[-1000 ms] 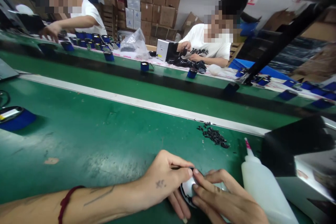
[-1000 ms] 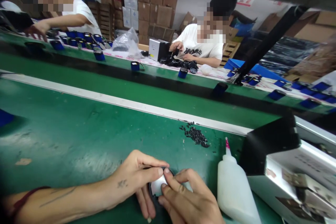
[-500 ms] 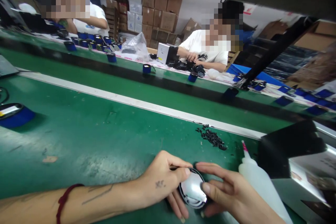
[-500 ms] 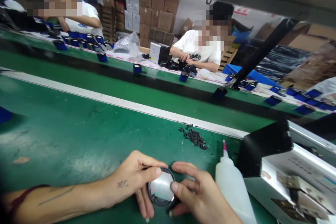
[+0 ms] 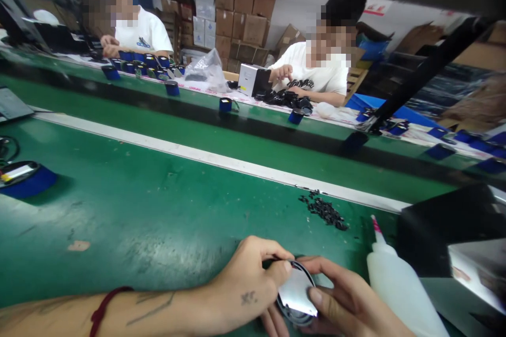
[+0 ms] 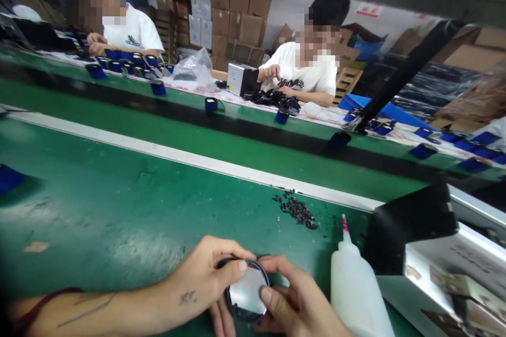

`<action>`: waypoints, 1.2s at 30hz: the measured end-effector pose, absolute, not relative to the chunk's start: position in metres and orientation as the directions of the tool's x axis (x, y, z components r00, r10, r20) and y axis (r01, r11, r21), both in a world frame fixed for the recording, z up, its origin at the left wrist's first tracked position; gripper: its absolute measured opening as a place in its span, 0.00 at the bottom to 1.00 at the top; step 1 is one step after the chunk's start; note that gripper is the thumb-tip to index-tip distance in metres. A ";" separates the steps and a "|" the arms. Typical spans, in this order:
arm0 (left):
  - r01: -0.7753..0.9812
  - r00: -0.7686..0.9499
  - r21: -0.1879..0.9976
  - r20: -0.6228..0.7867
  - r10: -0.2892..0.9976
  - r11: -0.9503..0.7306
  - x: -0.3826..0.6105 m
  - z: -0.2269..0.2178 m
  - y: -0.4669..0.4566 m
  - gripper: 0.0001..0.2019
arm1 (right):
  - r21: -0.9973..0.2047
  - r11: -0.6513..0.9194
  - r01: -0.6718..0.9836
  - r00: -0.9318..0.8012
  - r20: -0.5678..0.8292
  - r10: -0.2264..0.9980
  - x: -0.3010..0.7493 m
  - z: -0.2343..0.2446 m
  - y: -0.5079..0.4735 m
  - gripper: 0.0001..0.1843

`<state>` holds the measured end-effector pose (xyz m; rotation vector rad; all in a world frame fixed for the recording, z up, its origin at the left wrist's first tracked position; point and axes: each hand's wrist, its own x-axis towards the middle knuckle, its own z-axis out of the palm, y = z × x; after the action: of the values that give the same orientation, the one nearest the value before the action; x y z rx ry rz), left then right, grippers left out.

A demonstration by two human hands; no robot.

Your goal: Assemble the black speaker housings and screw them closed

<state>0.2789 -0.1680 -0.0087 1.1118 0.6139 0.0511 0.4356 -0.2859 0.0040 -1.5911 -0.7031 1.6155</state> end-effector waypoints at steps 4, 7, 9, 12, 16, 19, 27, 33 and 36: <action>0.231 0.857 0.884 -0.383 0.346 0.406 0.277 -0.010 -0.168 0.18 | -0.801 -0.578 -0.155 0.021 -0.588 0.809 0.440 0.004 -0.285 0.31; 0.223 0.865 0.885 -0.373 0.336 0.408 0.275 -0.010 -0.168 0.18 | -0.795 -0.567 -0.214 0.051 -0.589 0.806 0.439 0.001 -0.284 0.34; 0.217 0.869 0.885 -0.367 0.332 0.412 0.274 -0.009 -0.168 0.18 | -0.793 -0.568 -0.222 0.058 -0.592 0.804 0.437 -0.002 -0.284 0.36; 0.212 0.890 0.875 -0.357 0.285 0.434 0.272 -0.009 -0.165 0.20 | -0.792 -0.569 -0.222 0.068 -0.594 0.801 0.433 -0.007 -0.284 0.35; 0.206 0.894 0.861 -0.359 0.268 0.464 0.271 -0.006 -0.163 0.24 | -0.798 -0.561 -0.220 0.103 -0.591 0.800 0.432 -0.007 -0.284 0.36; 0.202 0.878 0.841 -0.383 0.287 0.502 0.272 -0.002 -0.164 0.25 | -0.793 -0.583 -0.177 0.080 -0.602 0.795 0.435 -0.005 -0.284 0.35; 0.202 0.864 0.796 -0.419 0.278 0.571 0.275 -0.003 -0.164 0.25 | -0.795 -0.594 -0.125 0.021 -0.601 0.799 0.438 -0.005 -0.282 0.33; 0.203 0.845 0.796 -0.436 0.309 0.571 0.279 -0.005 -0.163 0.17 | -0.791 -0.604 -0.096 -0.005 -0.606 0.795 0.439 -0.004 -0.282 0.33; 0.209 0.845 0.801 -0.437 0.309 0.561 0.279 -0.005 -0.167 0.17 | -0.797 -0.595 -0.103 -0.017 -0.597 0.802 0.437 -0.003 -0.283 0.31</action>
<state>0.2793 -0.1666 -0.0050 0.9891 0.5859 0.0627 0.4372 -0.2828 -0.0031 -1.5809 -0.7449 1.6938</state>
